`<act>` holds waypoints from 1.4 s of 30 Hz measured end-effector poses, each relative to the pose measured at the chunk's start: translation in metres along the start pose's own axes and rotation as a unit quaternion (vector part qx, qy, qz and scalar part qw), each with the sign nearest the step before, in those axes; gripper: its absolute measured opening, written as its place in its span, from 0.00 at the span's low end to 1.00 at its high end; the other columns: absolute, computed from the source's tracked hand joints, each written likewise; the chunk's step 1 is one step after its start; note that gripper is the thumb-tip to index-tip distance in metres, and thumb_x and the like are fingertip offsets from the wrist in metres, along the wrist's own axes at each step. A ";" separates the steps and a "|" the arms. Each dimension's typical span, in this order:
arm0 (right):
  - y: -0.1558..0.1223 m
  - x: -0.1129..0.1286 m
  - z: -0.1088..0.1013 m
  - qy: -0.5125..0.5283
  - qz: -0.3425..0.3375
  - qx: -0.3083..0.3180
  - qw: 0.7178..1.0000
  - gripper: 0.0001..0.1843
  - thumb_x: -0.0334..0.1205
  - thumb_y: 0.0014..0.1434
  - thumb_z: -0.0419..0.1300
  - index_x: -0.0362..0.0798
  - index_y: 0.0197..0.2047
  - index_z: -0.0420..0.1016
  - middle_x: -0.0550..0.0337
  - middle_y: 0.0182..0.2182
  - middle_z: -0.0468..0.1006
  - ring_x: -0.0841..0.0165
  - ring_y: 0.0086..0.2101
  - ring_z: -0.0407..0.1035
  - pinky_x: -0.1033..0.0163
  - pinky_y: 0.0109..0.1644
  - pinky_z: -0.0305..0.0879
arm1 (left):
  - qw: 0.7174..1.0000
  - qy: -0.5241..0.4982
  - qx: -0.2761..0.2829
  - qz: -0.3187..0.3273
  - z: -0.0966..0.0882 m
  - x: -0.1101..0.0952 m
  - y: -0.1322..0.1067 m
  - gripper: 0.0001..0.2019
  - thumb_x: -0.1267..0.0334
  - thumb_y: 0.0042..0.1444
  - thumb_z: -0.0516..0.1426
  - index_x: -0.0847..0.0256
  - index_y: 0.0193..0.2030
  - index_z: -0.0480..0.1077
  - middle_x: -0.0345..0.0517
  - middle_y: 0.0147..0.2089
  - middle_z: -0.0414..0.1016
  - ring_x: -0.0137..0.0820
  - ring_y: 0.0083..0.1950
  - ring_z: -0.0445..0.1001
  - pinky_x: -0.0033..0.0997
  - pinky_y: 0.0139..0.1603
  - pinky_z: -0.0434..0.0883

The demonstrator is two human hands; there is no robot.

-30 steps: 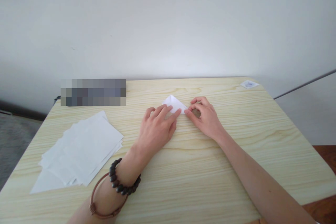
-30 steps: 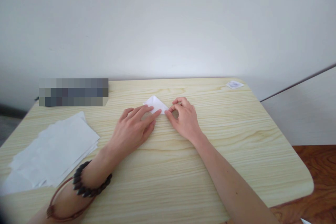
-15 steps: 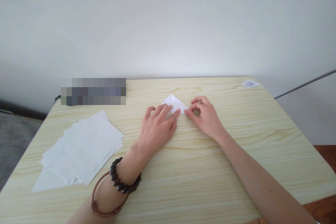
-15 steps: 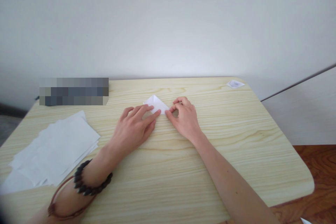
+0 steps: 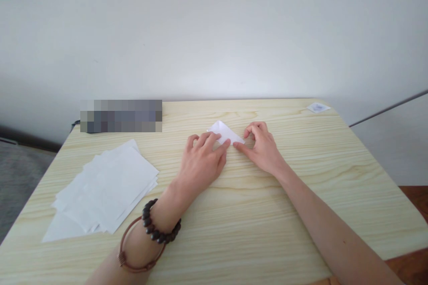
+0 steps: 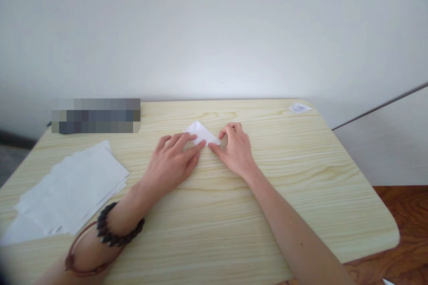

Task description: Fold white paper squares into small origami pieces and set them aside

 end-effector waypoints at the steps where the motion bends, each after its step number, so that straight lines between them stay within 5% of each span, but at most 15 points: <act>1: 0.000 -0.001 0.000 0.004 0.009 0.005 1.000 0.14 0.46 0.52 0.64 0.51 0.35 0.64 0.54 0.43 0.66 0.60 0.41 0.67 0.49 0.50 0.63 | 1.000 0.000 -0.001 0.001 0.000 0.000 0.000 0.15 0.63 0.64 0.51 0.54 0.53 0.74 0.51 0.56 0.74 0.45 0.56 0.70 0.52 0.53 0.65; 9: 0.004 -0.008 -0.007 0.089 0.039 0.050 0.994 0.10 0.38 0.50 0.60 0.52 0.36 0.62 0.58 0.41 0.63 0.65 0.37 0.64 0.53 0.47 0.64 | 1.000 -0.003 -0.005 0.002 0.000 0.001 0.000 0.15 0.63 0.63 0.51 0.54 0.53 0.74 0.51 0.56 0.74 0.46 0.56 0.70 0.53 0.52 0.65; 14: 0.003 -0.009 -0.008 0.122 0.031 0.025 0.992 0.09 0.39 0.50 0.58 0.52 0.35 0.61 0.58 0.40 0.62 0.66 0.36 0.63 0.55 0.43 0.65 | 1.000 0.000 -0.004 0.003 0.001 0.001 0.000 0.15 0.63 0.63 0.51 0.54 0.54 0.74 0.51 0.55 0.73 0.46 0.56 0.69 0.53 0.53 0.65; 18: 0.002 -0.005 -0.004 0.069 0.024 0.004 0.997 0.13 0.46 0.52 0.61 0.51 0.34 0.61 0.56 0.40 0.64 0.64 0.36 0.63 0.51 0.46 0.64 | 1.000 0.000 -0.002 0.009 0.001 0.001 0.000 0.16 0.63 0.63 0.52 0.53 0.55 0.73 0.52 0.54 0.74 0.47 0.55 0.69 0.51 0.52 0.66; 31: 0.003 -0.007 -0.004 0.077 0.017 0.058 0.995 0.07 0.34 0.53 0.57 0.52 0.35 0.63 0.58 0.40 0.64 0.65 0.37 0.65 0.53 0.47 0.64 | 0.999 -0.019 -0.025 0.022 0.000 0.001 -0.002 0.15 0.64 0.63 0.51 0.56 0.52 0.75 0.50 0.54 0.75 0.44 0.56 0.71 0.49 0.53 0.68; 37: 0.002 -0.002 -0.002 0.036 0.003 0.027 0.999 0.09 0.42 0.53 0.61 0.51 0.35 0.63 0.57 0.40 0.66 0.64 0.37 0.65 0.53 0.46 0.64 | 0.999 -0.026 -0.028 0.023 -0.001 0.002 -0.003 0.15 0.65 0.63 0.51 0.57 0.52 0.75 0.50 0.56 0.74 0.44 0.58 0.70 0.50 0.55 0.68; 42: 0.002 -0.004 -0.004 0.058 0.013 0.057 0.997 0.08 0.38 0.54 0.60 0.52 0.35 0.63 0.57 0.42 0.65 0.64 0.38 0.65 0.53 0.47 0.65 | 0.999 -0.027 -0.035 0.021 -0.001 0.002 -0.002 0.14 0.65 0.63 0.51 0.56 0.50 0.75 0.50 0.56 0.75 0.44 0.58 0.71 0.50 0.55 0.68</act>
Point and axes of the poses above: each hand's wrist, its own y-axis towards the middle knuckle, its own z-axis out of the palm, x = y × z, the point moved 7 cm from there along y, towards the middle knuckle
